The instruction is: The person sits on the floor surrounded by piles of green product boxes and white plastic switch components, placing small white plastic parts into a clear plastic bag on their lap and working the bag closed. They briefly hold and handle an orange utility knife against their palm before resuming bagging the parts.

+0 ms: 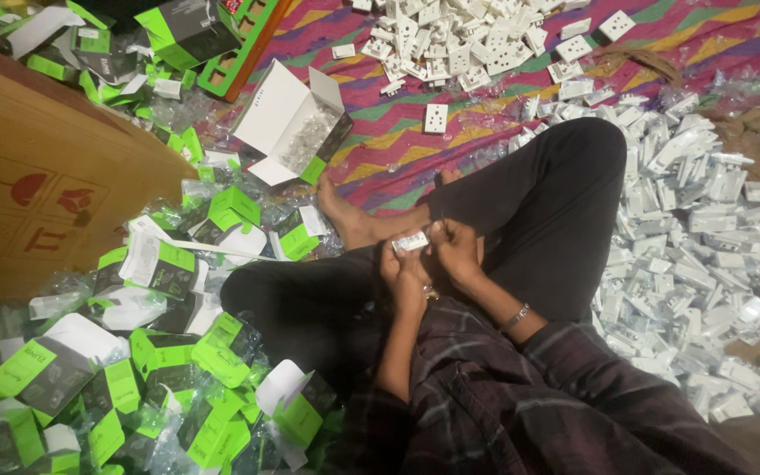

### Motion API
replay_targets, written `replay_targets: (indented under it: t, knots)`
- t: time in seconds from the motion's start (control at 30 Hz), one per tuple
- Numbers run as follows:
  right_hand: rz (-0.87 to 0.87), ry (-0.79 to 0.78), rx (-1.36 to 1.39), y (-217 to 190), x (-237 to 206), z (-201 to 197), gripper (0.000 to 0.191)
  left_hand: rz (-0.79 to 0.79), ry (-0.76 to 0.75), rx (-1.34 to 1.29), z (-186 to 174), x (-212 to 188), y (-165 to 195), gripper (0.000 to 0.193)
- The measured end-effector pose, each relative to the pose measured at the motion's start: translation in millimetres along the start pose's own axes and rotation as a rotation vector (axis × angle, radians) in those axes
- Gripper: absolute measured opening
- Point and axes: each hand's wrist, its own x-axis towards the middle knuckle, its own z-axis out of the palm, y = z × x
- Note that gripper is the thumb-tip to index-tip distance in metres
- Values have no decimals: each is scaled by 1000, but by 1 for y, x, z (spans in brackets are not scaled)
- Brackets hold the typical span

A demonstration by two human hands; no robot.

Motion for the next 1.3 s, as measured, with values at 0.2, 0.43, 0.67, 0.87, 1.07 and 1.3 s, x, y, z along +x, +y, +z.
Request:
replay_targets:
  t: [0.2, 0.43, 0.67, 0.87, 1.07, 1.3]
  knots:
    - [22, -12, -42, 11, 1, -2, 32, -136, -34, -327, -18, 7, -23, 24]
    - [-431, 33, -413, 16, 4, -2, 31, -50, 108, -3, -67, 15, -5, 19]
    - [-68, -341, -89, 8, 0, -4, 29, -294, -111, -105, -62, 16, 16, 35]
    - [73, -569, -52, 9, -6, -1, 19, -437, -117, -262, -60, 14, -14, 58]
    - [217, -582, -116, -4, -8, -8, 14, -458, -46, -238, -65, 18, -12, 50]
    - [372, -514, 16, -7, -6, -6, 35, -294, -149, -200, -57, 14, -4, 49]
